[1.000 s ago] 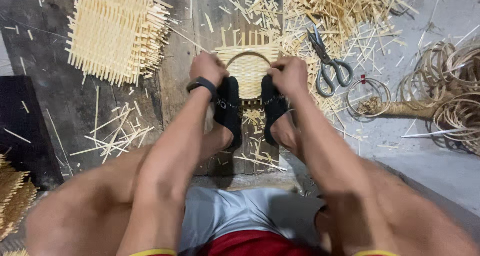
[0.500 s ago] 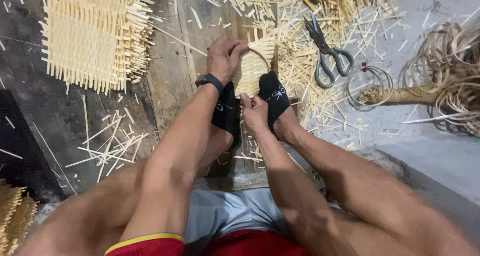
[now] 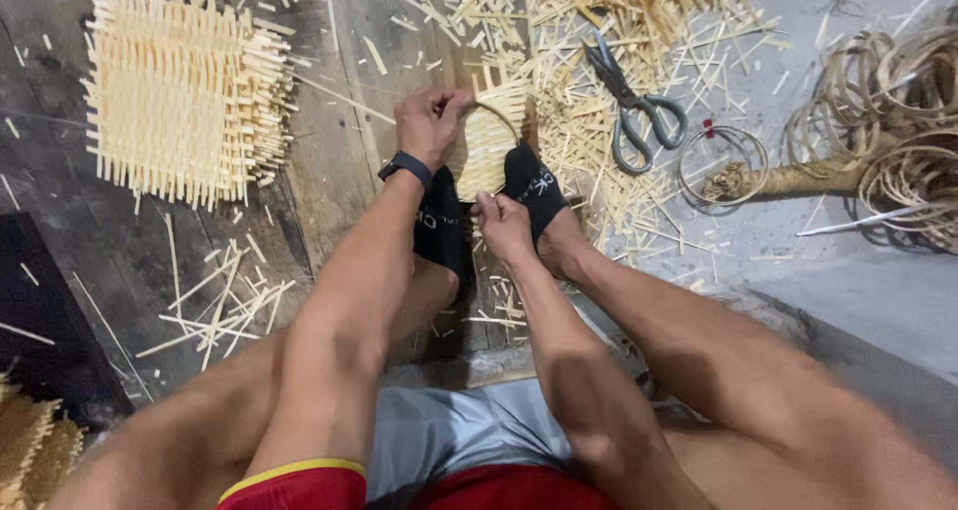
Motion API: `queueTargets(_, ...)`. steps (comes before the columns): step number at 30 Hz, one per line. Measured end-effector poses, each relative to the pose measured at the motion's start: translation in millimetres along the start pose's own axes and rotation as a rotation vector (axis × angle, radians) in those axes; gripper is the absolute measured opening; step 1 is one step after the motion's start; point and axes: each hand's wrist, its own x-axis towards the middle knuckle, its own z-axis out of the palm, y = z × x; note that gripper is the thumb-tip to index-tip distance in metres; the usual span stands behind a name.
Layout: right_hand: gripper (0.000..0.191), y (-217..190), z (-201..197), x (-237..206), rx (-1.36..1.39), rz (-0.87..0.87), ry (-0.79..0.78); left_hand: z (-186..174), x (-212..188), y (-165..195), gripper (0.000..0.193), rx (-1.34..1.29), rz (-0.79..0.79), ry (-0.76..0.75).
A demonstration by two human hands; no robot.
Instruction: The person places a circular bamboo frame onto a woven bamboo mat, trims the protruding edges with shears, and secures the frame with a thin bamboo strip. This process is repeated for multiple units on a wooden work surface.
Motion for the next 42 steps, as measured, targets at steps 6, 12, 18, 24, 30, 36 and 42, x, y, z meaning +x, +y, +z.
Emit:
queueTargets(6, 0.027, -46.4, -43.0, 29.4, -0.206, -0.493, 0.342, -1.2, -2.3, -1.1, 0.019, -0.081, -0.082, 0.018)
queueTargets(12, 0.033, -75.7, -35.8, 83.9, 0.018, -0.073, 0.224, 2.4, 12.9, -6.4, 0.024, -0.135, -0.251, -0.012)
queueTargets(18, 0.046, -74.5, -38.6, 98.3, 0.117, 0.066, 0.186, 3.4, 24.7, -14.9, 0.025, -0.326, -0.477, -0.087)
queueTargets(24, 0.044, -91.2, -32.1, 107.8, -0.351, -0.341, 0.294, 7.5, 24.9, -19.0, 0.048, -0.744, -0.319, -0.059)
queueTargets(30, 0.044, -107.6, 12.3, 115.0, -0.545, -0.478, -0.042, -5.7, -27.2, -1.1, 0.035, 0.11, -0.039, 0.476)
queueTargets(36, 0.04, -122.8, 15.5, 106.4, -0.557, -0.256, -0.01, -9.6, -45.7, -14.1, 0.031, -0.119, -0.534, 0.328)
queueTargets(42, 0.031, -112.7, 21.5, 99.2, -0.517, -0.274, 0.052, -20.7, -32.4, -29.0, 0.028, -0.572, -0.711, 0.268)
